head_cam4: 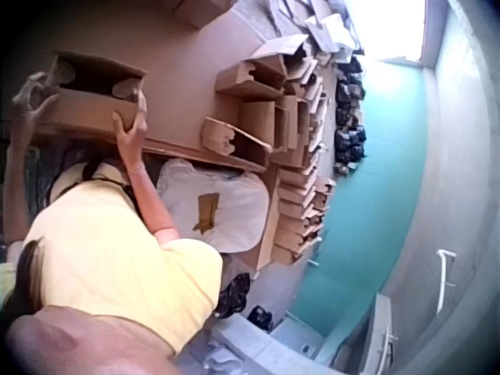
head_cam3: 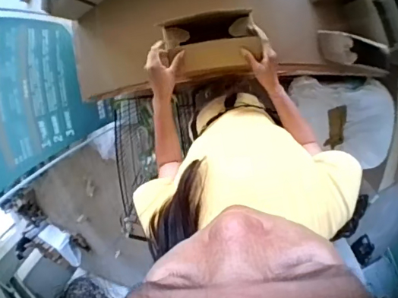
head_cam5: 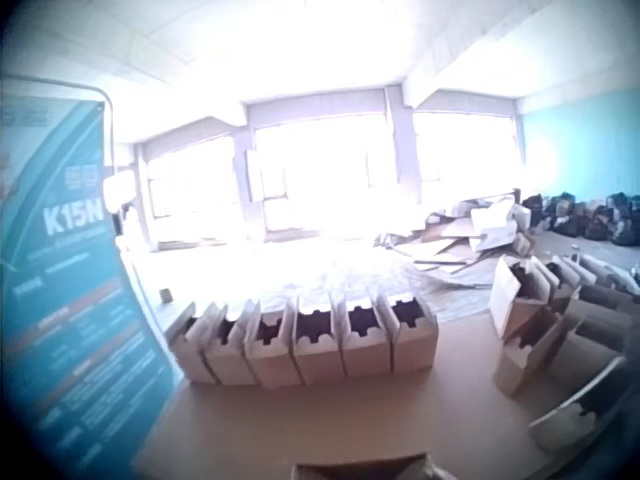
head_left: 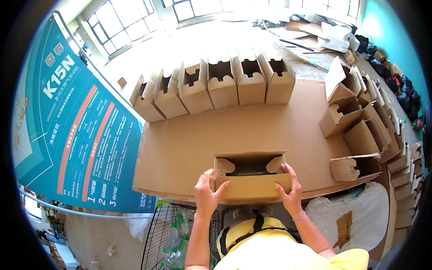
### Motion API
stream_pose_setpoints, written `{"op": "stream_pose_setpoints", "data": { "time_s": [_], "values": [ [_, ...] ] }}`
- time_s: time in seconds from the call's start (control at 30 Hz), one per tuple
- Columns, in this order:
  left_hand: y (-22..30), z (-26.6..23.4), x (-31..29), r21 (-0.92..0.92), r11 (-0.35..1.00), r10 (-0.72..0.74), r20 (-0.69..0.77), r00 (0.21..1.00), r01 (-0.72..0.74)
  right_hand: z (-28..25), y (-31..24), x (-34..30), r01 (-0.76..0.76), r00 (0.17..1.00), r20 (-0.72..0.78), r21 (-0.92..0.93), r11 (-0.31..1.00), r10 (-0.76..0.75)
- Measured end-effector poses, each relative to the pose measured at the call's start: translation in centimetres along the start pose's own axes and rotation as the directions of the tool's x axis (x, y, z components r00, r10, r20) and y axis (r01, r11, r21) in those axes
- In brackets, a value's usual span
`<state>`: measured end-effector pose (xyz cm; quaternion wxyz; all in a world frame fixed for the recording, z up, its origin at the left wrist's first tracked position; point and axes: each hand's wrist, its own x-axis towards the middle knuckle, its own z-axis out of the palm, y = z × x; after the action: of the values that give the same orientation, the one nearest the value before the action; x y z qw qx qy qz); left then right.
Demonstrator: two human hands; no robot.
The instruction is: The person takes water bottles from a shopping cart and places them into cardboard inserts on a table. The person then folds the cardboard inserts closed around the bottles and stacks the completed packages on the table.
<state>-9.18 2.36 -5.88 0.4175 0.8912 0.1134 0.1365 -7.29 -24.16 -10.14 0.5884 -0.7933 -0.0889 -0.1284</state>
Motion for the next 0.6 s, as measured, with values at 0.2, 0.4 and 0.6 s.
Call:
{"op": "stream_pose_setpoints", "data": {
  "time_s": [0.2,0.4,0.6],
  "values": [
    [0.8,-0.6,5.5,0.272,0.796,0.552,0.039,0.833,-0.540,1.5,0.6,-0.4,-0.077,0.984,-0.159,0.008,0.997,0.077],
    [-4.1,0.1,7.8,-0.026,0.758,0.591,0.451,0.669,-0.652,2.2,0.8,-1.8,-0.131,0.960,-0.260,-0.078,0.988,0.106],
    [-2.8,-0.2,5.5,0.080,0.681,0.528,0.635,0.564,-0.728,3.4,1.2,-0.7,-0.116,0.925,-0.372,-0.072,0.991,0.082]
  ]
}}
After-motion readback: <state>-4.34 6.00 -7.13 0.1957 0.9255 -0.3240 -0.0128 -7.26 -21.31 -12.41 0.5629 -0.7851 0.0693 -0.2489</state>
